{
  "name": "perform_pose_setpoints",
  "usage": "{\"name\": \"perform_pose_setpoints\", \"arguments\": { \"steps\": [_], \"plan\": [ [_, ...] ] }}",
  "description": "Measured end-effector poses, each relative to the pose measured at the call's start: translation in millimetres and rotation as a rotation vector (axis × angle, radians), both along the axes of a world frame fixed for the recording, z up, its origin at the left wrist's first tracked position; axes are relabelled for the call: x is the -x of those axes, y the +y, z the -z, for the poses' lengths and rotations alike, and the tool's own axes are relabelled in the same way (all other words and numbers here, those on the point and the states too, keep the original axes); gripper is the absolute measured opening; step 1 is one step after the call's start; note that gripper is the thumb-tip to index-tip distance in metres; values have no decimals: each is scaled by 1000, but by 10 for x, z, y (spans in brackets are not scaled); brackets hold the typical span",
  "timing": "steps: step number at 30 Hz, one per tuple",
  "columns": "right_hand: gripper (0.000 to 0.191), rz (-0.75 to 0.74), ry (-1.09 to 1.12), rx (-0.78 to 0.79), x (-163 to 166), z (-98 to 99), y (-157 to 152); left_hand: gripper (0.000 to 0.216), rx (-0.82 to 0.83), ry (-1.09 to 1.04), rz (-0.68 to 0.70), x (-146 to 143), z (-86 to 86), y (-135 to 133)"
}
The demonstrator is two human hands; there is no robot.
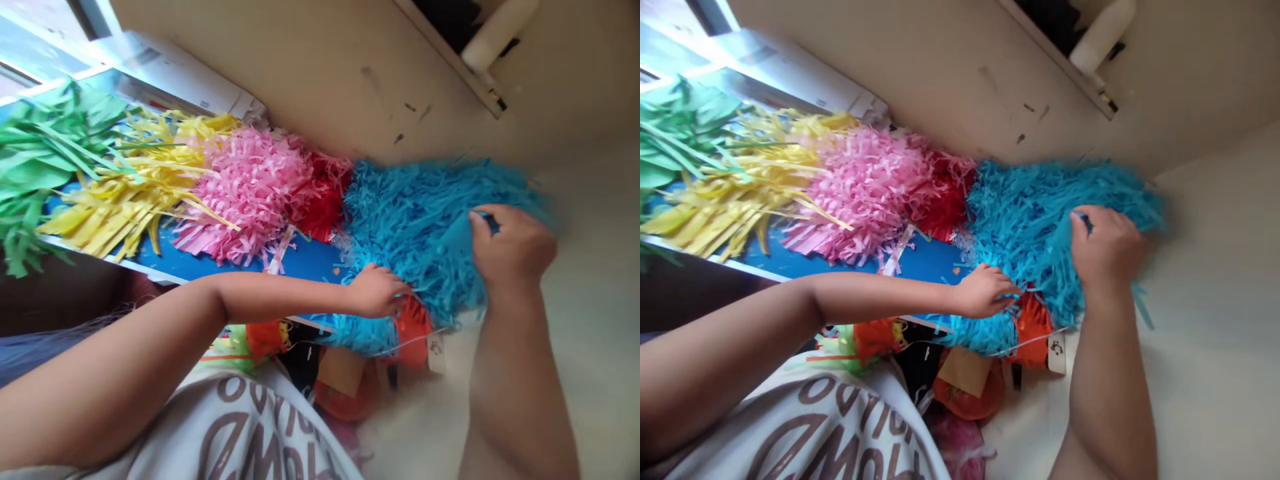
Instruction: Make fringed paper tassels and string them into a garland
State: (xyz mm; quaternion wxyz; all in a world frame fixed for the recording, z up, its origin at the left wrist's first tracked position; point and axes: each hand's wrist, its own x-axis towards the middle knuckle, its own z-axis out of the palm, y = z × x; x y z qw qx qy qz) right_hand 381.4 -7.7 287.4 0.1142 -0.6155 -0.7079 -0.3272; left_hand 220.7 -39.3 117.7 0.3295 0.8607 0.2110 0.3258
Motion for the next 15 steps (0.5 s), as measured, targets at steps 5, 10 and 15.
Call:
{"name": "perform_pose_setpoints", "arguments": {
  "steps": [5,10,15],
  "plan": [
    [16,-525,-47,-70,828,371,-151,67,474,-555,-90,343,-96,358],
    [22,-671,237,-199,1266,1370,-431,88,229,-559,-506,1485,379,258],
    [17,-567,539,-83,1540,2222,-469,68,-292,-232,-1020,2009,544,-177]
  ]
}}
